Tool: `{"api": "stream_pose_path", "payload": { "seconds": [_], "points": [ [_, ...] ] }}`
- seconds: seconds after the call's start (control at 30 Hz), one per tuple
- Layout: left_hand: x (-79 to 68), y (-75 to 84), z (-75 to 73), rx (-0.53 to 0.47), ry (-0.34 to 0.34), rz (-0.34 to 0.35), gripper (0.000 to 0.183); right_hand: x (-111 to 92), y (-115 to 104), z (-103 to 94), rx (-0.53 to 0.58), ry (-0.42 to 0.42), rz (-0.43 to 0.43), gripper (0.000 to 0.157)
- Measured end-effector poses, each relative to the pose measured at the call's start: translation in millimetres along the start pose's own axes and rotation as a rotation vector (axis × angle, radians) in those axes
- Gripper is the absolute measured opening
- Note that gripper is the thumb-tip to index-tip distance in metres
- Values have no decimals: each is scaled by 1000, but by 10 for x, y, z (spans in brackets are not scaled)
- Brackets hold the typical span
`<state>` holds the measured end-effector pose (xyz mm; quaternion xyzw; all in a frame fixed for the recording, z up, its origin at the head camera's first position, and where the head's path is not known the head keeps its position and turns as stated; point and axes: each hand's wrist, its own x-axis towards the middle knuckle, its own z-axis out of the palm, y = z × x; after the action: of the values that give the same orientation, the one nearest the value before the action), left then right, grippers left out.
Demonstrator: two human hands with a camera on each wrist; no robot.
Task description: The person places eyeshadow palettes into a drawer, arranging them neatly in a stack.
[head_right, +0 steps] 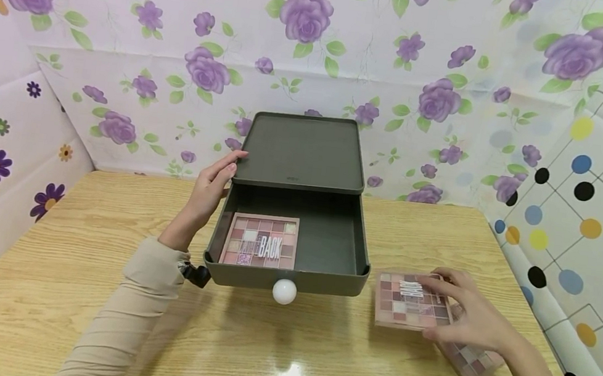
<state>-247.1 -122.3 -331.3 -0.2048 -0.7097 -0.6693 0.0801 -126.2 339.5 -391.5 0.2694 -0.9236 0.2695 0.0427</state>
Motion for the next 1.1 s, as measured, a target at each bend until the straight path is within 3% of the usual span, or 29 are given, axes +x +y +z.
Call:
{"api": "stream_pose_path", "payload": {
  "seconds": [0.3,0.8,1.1],
  "points": [
    [-7,-3,-3,15,2,10,41,10,-67,-153,15,56,-5,83],
    [-12,43,3,24,5,1,40,130,-314,-591,-19,130,-111,87],
    [7,9,-1,30,10,-2,40,191,-421,-777,-10,145,-104,86]
  ]
}}
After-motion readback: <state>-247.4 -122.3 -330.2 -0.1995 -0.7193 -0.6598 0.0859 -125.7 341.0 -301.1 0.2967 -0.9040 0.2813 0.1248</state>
